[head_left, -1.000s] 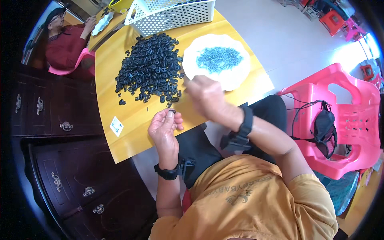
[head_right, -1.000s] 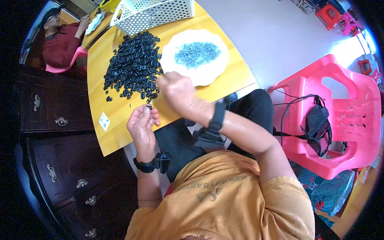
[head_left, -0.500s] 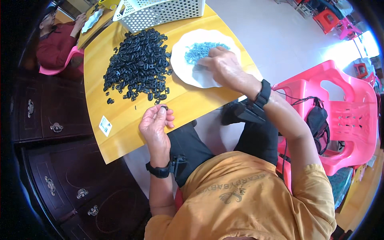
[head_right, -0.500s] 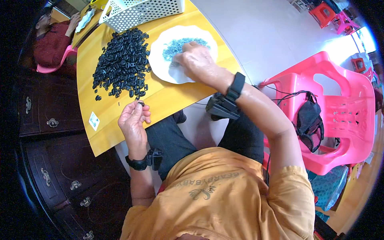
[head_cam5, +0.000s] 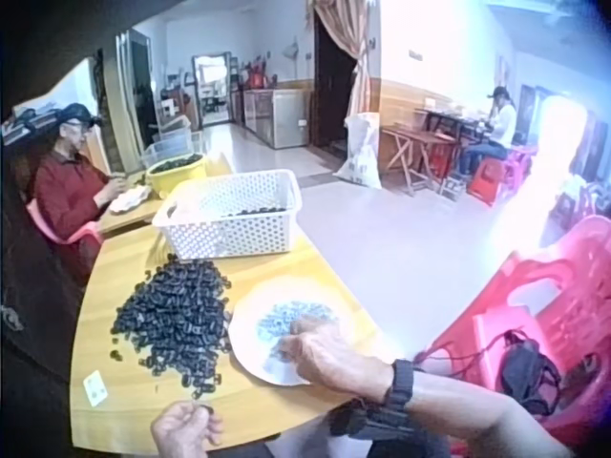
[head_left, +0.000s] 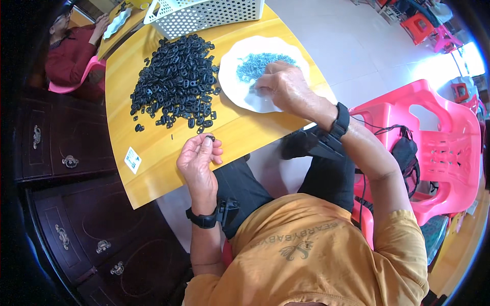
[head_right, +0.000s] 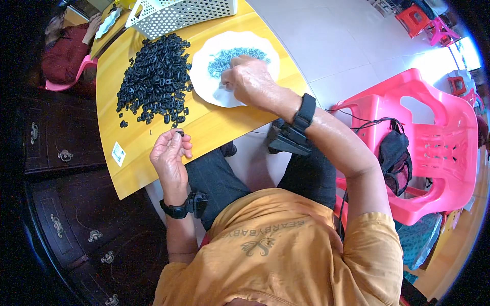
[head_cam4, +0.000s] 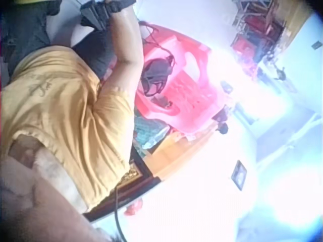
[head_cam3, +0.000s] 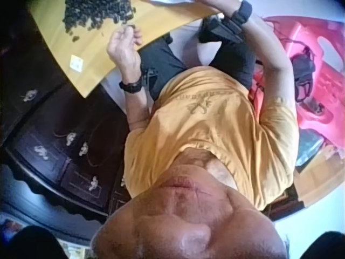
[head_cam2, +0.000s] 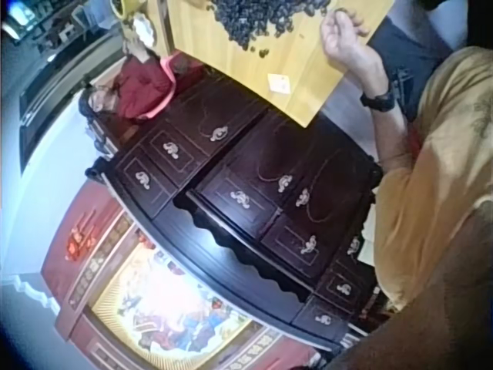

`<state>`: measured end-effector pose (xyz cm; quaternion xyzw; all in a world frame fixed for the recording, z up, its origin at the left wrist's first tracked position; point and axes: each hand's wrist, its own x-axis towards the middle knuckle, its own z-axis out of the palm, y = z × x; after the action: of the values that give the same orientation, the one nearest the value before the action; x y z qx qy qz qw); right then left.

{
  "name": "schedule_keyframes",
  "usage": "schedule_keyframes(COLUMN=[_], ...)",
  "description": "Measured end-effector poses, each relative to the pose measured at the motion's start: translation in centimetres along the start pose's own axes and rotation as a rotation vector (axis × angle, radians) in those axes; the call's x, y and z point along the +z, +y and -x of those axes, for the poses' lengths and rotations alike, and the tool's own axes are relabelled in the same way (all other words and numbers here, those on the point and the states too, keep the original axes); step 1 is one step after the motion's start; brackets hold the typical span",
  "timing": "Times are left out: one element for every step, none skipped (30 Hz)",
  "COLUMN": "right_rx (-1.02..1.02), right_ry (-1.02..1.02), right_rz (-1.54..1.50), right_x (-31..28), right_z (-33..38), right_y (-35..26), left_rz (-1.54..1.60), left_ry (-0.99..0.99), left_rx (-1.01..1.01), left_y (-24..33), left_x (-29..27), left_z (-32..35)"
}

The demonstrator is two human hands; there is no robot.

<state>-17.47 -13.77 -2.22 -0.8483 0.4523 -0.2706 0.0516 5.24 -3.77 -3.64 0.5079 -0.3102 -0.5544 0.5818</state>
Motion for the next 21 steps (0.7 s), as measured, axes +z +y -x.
schedule_keyframes(right_rx=[-0.004,-0.005,-0.031,-0.057,-0.060,-0.113,-0.165,-0.168,-0.240,-0.311,-0.311,-0.300,-0.288,-0.291,-0.242,-0.192,-0.196,-0.117,-0.038,-0.004,-0.002], right_ry=[-0.012,-0.011,-0.055,-0.099,-0.099,-0.101,-0.103,-0.102,-0.144,-0.186,-0.186,-0.219,-0.252,-0.252,-0.191,-0.131,-0.135,-0.126,-0.117,-0.167,-0.168], right_rz=[0.012,0.012,0.069,0.126,0.125,0.149,0.174,0.172,0.213,0.254,0.256,0.270,0.285,0.285,0.202,0.120,0.118,0.077,0.035,0.045,0.051], right_x=[0.2,0.5,0.9,1.2,1.1,1.0,0.8,0.6,0.3,0.2,0.4,0.7,0.8,0.7,0.3,-0.2,-0.9,-2.1,-2.8,-3.3,-3.3], right_z=[-0.2,-0.5,-0.7,-0.9,-1.1,-1.2,-1.4,-1.6,-2.0,-2.2,-2.3,-2.5,-2.6,-2.9,-3.0,-2.9,-2.7,-2.6,-2.2,-1.7,-1.1], right_y=[-0.2,-0.3,-0.2,-0.1,-0.2,-0.2,-0.3,-0.6,-0.9,-1.2,-1.2,-1.0,-0.7,-0.3,0.2,0.7,0.8,0.8,0.9,1.3,1.4], left_rz=[-0.002,-0.002,0.008,0.018,0.018,0.017,0.016,0.016,0.016,0.017,0.018,0.021,0.024,0.026,0.030,0.034,0.037,0.033,0.029,0.033,0.032], left_ry=[0.002,0.002,-0.001,-0.004,-0.001,-0.002,-0.004,0.000,0.000,-0.001,-0.003,-0.005,-0.007,-0.005,0.000,0.004,0.010,0.003,-0.004,-0.008,-0.005], left_rx=[0.003,0.004,0.001,-0.001,0.001,-0.001,-0.003,-0.002,-0.002,-0.002,-0.002,-0.004,-0.008,-0.006,-0.017,-0.028,-0.029,-0.015,-0.001,-0.003,-0.004], left_y=[0.0,-0.1,-0.1,-0.1,-0.1,-0.1,-0.1,-0.1,0.0,0.0,0.0,-0.1,-0.1,0.0,0.0,0.1,0.1,0.1,0.1,0.1,0.1], left_x=[0.0,0.0,0.0,-0.1,-0.1,-0.1,-0.1,-0.1,-0.1,-0.1,-0.1,0.0,0.1,0.0,-0.1,-0.1,-0.3,-0.4,-0.5,-0.3,-0.2], left_z=[0.0,0.0,-0.1,-0.1,-0.1,-0.1,-0.1,0.0,-0.1,0.0,0.0,0.0,-0.1,-0.1,0.0,0.0,0.0,0.0,0.1,0.0,0.0])
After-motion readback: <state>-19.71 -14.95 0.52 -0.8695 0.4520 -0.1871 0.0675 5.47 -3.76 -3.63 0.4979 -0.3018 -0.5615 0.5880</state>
